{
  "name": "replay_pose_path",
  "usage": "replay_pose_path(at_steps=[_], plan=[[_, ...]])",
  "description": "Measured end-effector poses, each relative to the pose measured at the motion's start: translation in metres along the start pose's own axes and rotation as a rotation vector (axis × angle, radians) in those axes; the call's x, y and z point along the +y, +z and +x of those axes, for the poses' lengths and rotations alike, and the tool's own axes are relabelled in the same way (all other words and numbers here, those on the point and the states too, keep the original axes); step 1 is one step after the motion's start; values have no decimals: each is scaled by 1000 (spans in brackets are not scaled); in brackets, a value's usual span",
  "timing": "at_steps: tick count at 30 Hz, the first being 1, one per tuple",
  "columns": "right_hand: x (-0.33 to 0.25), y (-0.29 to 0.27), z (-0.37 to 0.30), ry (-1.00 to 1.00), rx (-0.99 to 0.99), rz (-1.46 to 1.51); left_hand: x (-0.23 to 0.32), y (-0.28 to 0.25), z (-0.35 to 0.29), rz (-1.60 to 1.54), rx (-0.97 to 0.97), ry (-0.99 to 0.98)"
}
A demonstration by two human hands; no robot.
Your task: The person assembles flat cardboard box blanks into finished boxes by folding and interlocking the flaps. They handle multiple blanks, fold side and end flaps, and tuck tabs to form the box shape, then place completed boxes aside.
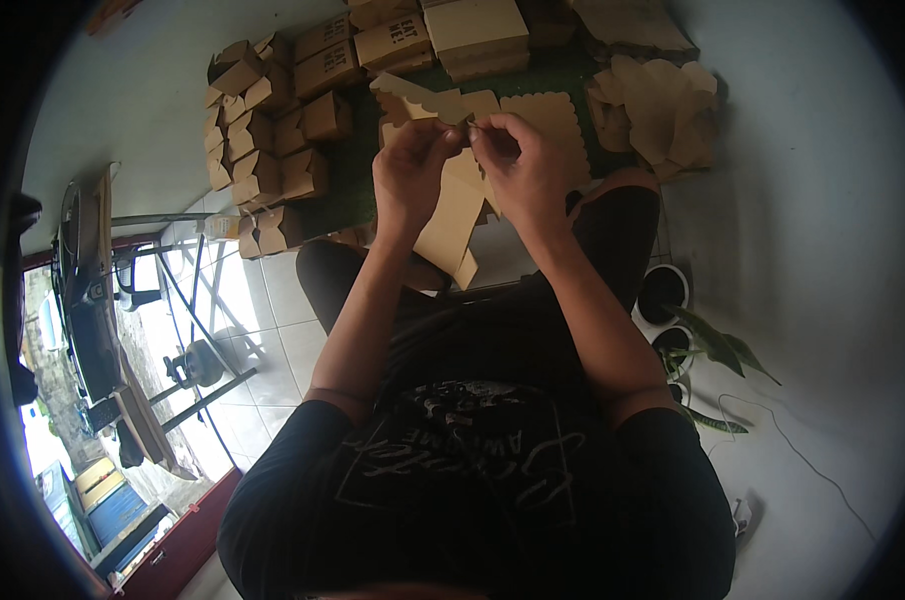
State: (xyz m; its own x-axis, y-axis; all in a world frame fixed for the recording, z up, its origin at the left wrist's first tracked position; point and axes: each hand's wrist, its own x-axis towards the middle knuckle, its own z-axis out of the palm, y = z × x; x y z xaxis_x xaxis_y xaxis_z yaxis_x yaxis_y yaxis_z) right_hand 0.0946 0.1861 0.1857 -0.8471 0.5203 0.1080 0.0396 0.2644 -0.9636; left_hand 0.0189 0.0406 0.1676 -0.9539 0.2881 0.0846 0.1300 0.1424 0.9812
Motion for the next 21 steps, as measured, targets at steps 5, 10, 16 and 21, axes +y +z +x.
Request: replay_pose_path(at_steps=[5, 10, 16, 21], plan=[[-5, -3, -1, -10, -19, -17, 6, -4, -2, 16, -41, 6], [-7, -3, -1, -5, -28, -12, 14, -2, -6, 5, -50, -38], [-6, -3, 0, 8, -27, -2, 8, 1, -7, -81, -56, -45], [-5, -3, -1, -13, -19, 9, 3, 6, -8, -155, -45, -52]])
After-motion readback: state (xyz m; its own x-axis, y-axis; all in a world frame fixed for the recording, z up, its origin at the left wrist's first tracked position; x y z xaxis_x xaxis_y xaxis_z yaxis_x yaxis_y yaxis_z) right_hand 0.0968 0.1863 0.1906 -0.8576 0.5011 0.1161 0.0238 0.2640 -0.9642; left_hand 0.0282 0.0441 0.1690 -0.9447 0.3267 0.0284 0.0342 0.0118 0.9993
